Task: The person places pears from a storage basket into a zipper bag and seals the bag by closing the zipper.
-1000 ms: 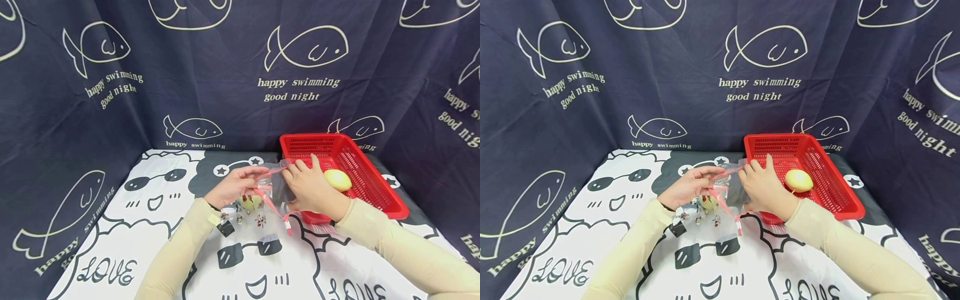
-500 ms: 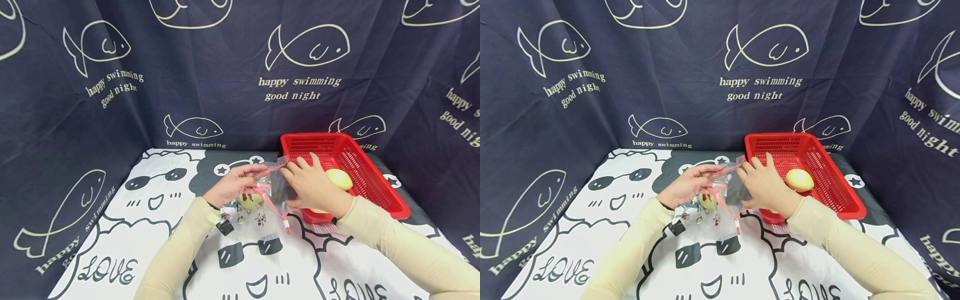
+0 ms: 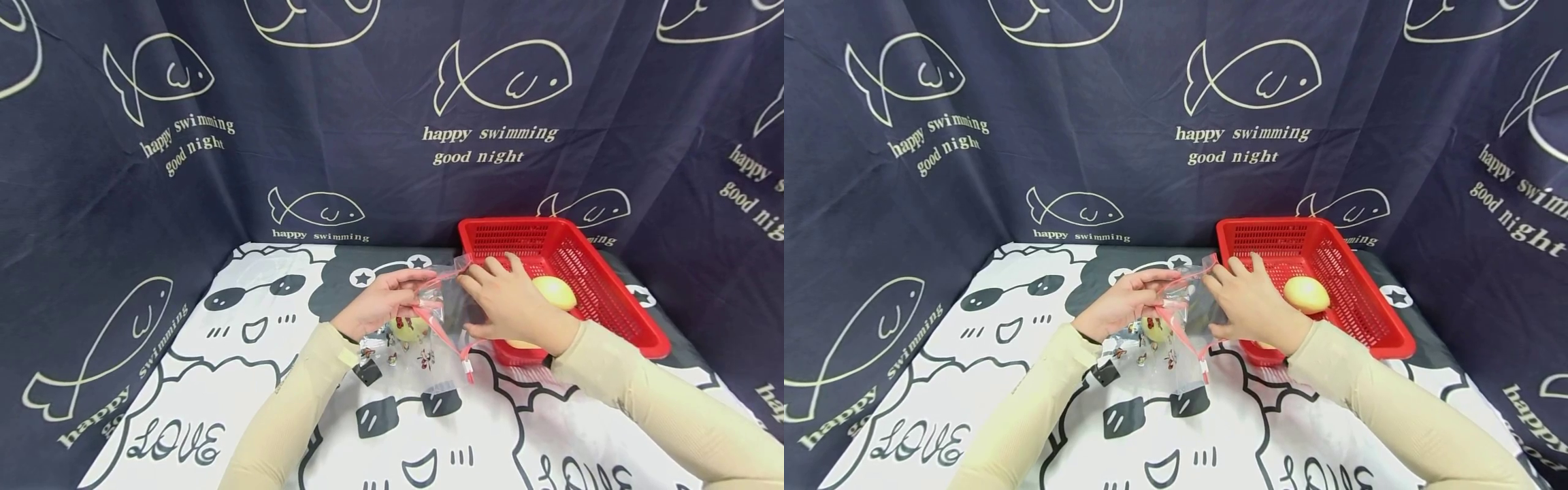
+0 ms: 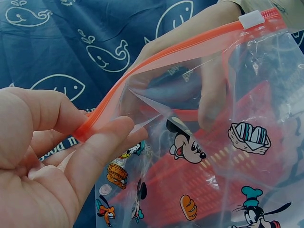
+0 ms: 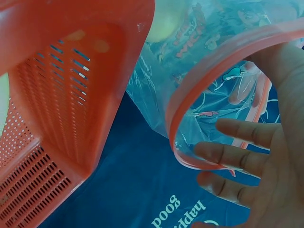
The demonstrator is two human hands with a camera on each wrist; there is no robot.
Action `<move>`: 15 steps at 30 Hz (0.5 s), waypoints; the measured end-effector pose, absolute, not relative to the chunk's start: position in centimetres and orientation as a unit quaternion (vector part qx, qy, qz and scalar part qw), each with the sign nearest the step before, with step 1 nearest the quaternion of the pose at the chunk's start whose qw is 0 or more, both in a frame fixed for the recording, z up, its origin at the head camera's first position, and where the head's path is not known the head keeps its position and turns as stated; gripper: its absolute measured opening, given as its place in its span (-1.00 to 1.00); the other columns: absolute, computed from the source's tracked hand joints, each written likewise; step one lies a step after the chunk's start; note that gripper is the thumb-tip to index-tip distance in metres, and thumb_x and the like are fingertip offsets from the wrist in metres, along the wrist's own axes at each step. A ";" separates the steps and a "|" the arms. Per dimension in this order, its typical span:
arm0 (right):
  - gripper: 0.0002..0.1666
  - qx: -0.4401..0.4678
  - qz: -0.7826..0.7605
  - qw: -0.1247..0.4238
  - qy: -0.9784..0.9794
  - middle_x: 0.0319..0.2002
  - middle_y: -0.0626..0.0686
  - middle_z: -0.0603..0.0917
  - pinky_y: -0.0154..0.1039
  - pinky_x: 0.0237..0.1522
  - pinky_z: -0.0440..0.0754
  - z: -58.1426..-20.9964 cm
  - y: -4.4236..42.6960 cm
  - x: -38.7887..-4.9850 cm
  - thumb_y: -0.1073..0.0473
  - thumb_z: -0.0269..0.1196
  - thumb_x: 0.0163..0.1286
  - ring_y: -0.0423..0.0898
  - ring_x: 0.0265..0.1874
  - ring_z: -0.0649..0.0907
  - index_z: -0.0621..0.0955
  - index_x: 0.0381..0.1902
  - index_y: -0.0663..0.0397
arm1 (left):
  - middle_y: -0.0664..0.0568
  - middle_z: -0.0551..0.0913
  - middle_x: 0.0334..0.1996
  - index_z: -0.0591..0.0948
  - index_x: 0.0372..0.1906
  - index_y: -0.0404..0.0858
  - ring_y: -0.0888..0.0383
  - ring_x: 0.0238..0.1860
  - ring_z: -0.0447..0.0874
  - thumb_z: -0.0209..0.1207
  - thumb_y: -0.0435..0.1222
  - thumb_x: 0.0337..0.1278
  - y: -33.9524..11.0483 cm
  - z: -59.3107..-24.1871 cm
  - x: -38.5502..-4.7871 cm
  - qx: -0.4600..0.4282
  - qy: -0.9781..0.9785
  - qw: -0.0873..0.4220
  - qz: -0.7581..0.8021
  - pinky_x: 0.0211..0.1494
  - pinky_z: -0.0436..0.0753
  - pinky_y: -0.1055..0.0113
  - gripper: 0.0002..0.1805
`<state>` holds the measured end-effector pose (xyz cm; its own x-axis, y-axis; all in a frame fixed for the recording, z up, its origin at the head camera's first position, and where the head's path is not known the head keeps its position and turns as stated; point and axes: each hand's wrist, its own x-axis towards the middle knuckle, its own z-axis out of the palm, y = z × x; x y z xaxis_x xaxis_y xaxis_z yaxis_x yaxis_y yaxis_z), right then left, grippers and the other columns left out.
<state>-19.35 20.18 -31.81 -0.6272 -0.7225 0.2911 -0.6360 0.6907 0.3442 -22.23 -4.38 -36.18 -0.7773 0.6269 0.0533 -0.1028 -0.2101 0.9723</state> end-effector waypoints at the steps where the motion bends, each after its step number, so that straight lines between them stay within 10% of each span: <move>1: -0.16 0.381 -0.102 0.209 -0.895 -0.12 0.11 0.59 0.30 0.05 0.39 -31.8 20.2 -19.4 -0.29 0.45 -0.11 0.14 -0.10 0.52 0.58 0.04 0.11 | -0.28 0.40 0.34 0.30 0.41 -0.48 -0.26 0.17 0.56 -0.14 -0.63 0.26 -4.4 -36.2 -22.2 0.226 0.577 0.246 0.745 -0.06 0.69 0.28 -0.41; 15: -0.38 0.416 -0.049 0.237 -0.877 -0.13 0.08 0.59 0.14 -0.12 0.45 -31.9 20.9 -19.2 -0.17 0.37 0.05 0.12 -0.15 0.52 0.60 0.00 0.05 | -0.27 0.41 0.34 0.31 0.42 -0.45 -0.23 0.16 0.58 -0.14 -0.62 0.28 -4.4 -36.2 -22.2 0.222 0.580 0.248 0.743 -0.09 0.69 0.33 -0.42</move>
<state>-19.22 20.92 -31.91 -0.5420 -0.7519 0.3754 -0.7052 0.6498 0.2836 -22.17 -4.37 -36.16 -0.7783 0.6264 0.0422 -0.1113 -0.2038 0.9727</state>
